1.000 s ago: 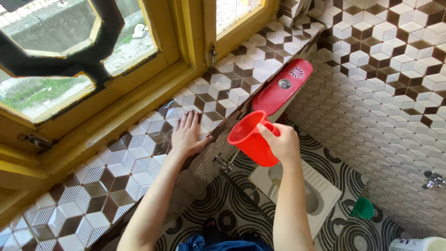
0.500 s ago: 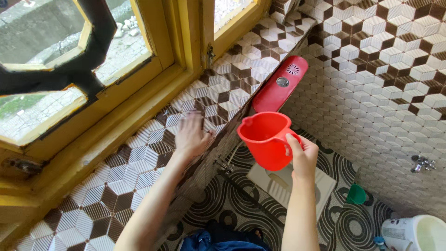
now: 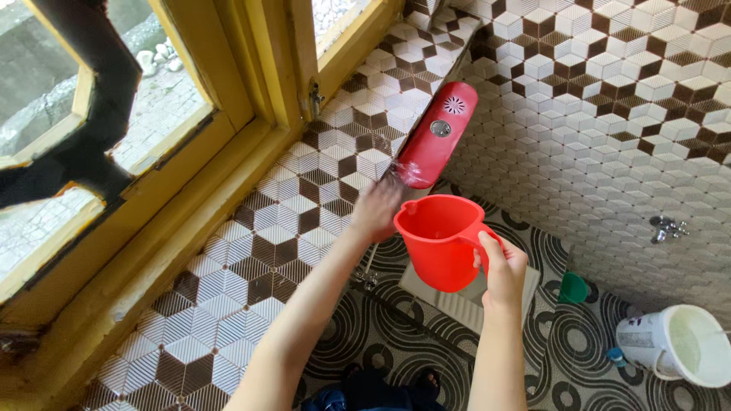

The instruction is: The person cleans a red toilet cistern in a bathroom. They pour water from a red mug into a white bucket, add blue cleaning liquid, and repeatedly pour water onto the cistern while scrubbing it with their hand. The person also rinses the mug under a tap and pours water into the squat toilet.

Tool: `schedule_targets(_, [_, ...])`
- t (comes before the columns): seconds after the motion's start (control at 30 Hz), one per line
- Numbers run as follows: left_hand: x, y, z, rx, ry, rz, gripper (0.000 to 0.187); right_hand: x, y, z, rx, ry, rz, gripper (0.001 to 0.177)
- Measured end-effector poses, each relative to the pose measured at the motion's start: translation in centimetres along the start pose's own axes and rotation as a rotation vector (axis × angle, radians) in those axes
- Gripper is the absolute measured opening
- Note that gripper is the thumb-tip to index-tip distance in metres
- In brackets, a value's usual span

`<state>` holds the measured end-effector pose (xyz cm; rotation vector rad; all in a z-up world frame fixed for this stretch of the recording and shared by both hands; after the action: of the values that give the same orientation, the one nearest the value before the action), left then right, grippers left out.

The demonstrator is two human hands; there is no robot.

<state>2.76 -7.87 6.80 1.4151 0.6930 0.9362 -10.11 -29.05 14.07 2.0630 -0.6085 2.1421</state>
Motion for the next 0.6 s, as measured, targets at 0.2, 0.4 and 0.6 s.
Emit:
schedule_targets(0.2, [4.2, 1.6, -5.3, -0.013, 0.239, -0.468, 0.076, -0.1, 0.8, 0.0, -0.01, -0.017, -0.008, 0.02])
schedule_targets(0.4, [16.1, 3.2, -9.6, -0.319, 0.637, -0.135, 0.076, -0.4, 1.7, 0.0, 0.003, 0.029, 0.006, 0.024])
schedule_targets(0.6, [11.4, -1.2, 1.6, -0.117, 0.309, -0.286, 0.072, -0.9, 1.5, -0.3, -0.028, -0.034, -0.037, 0.019])
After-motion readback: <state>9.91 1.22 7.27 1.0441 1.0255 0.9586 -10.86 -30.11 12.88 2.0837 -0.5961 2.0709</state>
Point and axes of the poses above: each hand's wrist, its own z-axis towards the middle knuckle, its own y-axis out of the back of the hand, x = y × z, the point moved 9 cm from there along z, towards the middle knuckle, and after that the axes turned 7 degrees about z, right-handed, at the moved point
